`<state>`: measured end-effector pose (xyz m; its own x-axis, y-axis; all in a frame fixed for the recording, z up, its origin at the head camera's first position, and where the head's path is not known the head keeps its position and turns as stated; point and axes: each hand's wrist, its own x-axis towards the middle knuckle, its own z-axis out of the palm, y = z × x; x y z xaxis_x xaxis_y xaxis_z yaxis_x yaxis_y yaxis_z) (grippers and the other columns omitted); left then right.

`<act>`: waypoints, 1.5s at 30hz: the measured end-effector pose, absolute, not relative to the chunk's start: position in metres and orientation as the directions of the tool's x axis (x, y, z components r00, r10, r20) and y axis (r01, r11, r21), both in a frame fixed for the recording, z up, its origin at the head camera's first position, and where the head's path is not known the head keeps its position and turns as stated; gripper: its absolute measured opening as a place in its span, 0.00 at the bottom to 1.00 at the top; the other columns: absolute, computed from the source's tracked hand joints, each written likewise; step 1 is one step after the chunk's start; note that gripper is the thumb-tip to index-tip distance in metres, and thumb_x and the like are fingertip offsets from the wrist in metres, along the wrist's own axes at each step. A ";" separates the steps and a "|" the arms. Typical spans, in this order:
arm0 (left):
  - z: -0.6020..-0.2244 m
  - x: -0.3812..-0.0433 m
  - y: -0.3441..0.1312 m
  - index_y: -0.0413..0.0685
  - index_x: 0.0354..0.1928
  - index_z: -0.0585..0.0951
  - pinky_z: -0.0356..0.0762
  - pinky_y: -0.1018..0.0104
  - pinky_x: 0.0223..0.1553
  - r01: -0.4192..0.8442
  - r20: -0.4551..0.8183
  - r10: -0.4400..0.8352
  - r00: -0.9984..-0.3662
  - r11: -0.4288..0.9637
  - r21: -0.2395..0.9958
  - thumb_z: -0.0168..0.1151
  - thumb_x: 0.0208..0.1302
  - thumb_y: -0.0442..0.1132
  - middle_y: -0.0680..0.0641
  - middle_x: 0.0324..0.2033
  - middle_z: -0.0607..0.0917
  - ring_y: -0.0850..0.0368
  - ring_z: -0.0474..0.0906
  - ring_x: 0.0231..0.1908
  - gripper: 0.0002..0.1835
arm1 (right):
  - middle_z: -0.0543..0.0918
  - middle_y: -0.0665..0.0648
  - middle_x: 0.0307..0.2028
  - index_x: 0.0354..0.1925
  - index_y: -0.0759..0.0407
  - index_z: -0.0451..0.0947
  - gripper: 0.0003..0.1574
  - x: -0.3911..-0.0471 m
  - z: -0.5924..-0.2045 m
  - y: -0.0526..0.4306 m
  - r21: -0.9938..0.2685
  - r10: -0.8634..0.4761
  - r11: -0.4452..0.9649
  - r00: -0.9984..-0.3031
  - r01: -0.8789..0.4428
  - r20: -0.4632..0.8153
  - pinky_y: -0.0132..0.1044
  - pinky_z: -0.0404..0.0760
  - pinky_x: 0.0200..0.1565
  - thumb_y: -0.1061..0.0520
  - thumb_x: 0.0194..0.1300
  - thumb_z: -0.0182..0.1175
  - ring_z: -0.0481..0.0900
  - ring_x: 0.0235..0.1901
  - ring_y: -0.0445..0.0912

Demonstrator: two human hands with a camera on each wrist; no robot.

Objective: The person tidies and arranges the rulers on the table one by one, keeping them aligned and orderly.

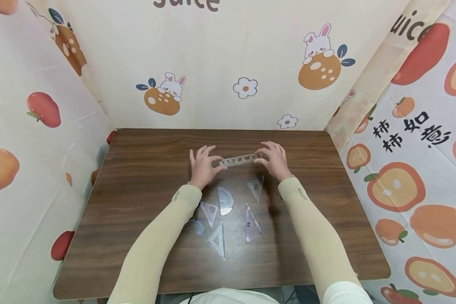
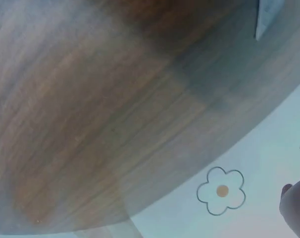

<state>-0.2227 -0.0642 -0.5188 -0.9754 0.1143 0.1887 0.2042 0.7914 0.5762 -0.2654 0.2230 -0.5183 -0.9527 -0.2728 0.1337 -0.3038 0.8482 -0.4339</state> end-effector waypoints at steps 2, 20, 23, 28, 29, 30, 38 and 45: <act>-0.516 -0.223 -0.067 0.56 0.47 0.91 0.33 0.30 0.78 0.206 0.184 0.120 -0.976 0.792 0.575 0.78 0.55 0.54 0.49 0.73 0.74 0.44 0.60 0.77 0.19 | 0.71 0.59 0.73 0.50 0.52 0.86 0.23 -0.266 -0.514 0.222 -0.443 -0.285 0.840 -0.949 -0.315 0.133 0.61 0.48 0.78 0.45 0.59 0.70 0.59 0.77 0.59; -0.508 -0.218 -0.081 0.53 0.44 0.90 0.39 0.32 0.78 0.242 0.140 0.197 -0.970 0.766 0.596 0.79 0.55 0.52 0.48 0.70 0.77 0.42 0.65 0.73 0.17 | 0.74 0.61 0.71 0.48 0.55 0.86 0.21 -0.263 -0.501 0.214 -0.505 -0.356 0.777 -0.924 -0.375 0.137 0.63 0.53 0.76 0.48 0.59 0.73 0.62 0.75 0.59; -0.507 -0.218 -0.082 0.51 0.45 0.90 0.39 0.32 0.79 0.249 0.121 0.222 -0.968 0.751 0.612 0.79 0.56 0.50 0.48 0.71 0.77 0.42 0.65 0.74 0.17 | 0.74 0.61 0.71 0.49 0.55 0.86 0.21 -0.263 -0.500 0.213 -0.501 -0.367 0.774 -0.919 -0.387 0.143 0.62 0.53 0.76 0.48 0.59 0.73 0.62 0.75 0.60; -0.505 -0.218 -0.081 0.50 0.44 0.90 0.41 0.32 0.78 0.256 0.102 0.251 -0.963 0.718 0.647 0.78 0.58 0.52 0.47 0.70 0.78 0.42 0.66 0.73 0.17 | 0.73 0.62 0.71 0.49 0.55 0.86 0.21 -0.262 -0.500 0.210 -0.506 -0.387 0.761 -0.910 -0.407 0.150 0.62 0.53 0.76 0.49 0.59 0.73 0.62 0.75 0.60; -0.505 -0.218 -0.081 0.49 0.44 0.90 0.42 0.32 0.78 0.258 0.102 0.255 -0.962 0.711 0.655 0.77 0.59 0.52 0.47 0.69 0.78 0.42 0.67 0.73 0.17 | 0.73 0.62 0.71 0.49 0.55 0.86 0.21 -0.262 -0.501 0.209 -0.509 -0.389 0.758 -0.909 -0.409 0.151 0.62 0.53 0.76 0.49 0.59 0.73 0.62 0.75 0.60; -0.505 -0.218 -0.080 0.49 0.44 0.90 0.43 0.32 0.78 0.260 0.103 0.258 -0.961 0.704 0.661 0.77 0.59 0.53 0.46 0.69 0.79 0.42 0.68 0.72 0.18 | 0.74 0.62 0.71 0.48 0.55 0.86 0.21 -0.262 -0.501 0.209 -0.515 -0.390 0.753 -0.908 -0.410 0.153 0.61 0.53 0.76 0.49 0.58 0.74 0.62 0.75 0.60; -0.506 -0.220 -0.078 0.50 0.47 0.90 0.62 0.42 0.74 0.260 0.074 0.293 -0.953 0.670 0.695 0.76 0.60 0.53 0.46 0.58 0.87 0.44 0.79 0.62 0.19 | 0.73 0.61 0.71 0.48 0.56 0.86 0.20 -0.258 -0.505 0.205 -0.551 -0.408 0.718 -0.899 -0.425 0.160 0.61 0.51 0.77 0.50 0.58 0.74 0.62 0.75 0.59; -0.502 -0.220 -0.075 0.51 0.49 0.89 0.78 0.62 0.43 0.204 0.006 0.312 -0.950 0.606 0.769 0.75 0.61 0.52 0.48 0.41 0.89 0.54 0.79 0.38 0.19 | 0.73 0.62 0.71 0.49 0.56 0.86 0.22 -0.256 -0.502 0.205 -0.550 -0.430 0.708 -0.888 -0.443 0.162 0.62 0.51 0.77 0.51 0.57 0.75 0.62 0.75 0.60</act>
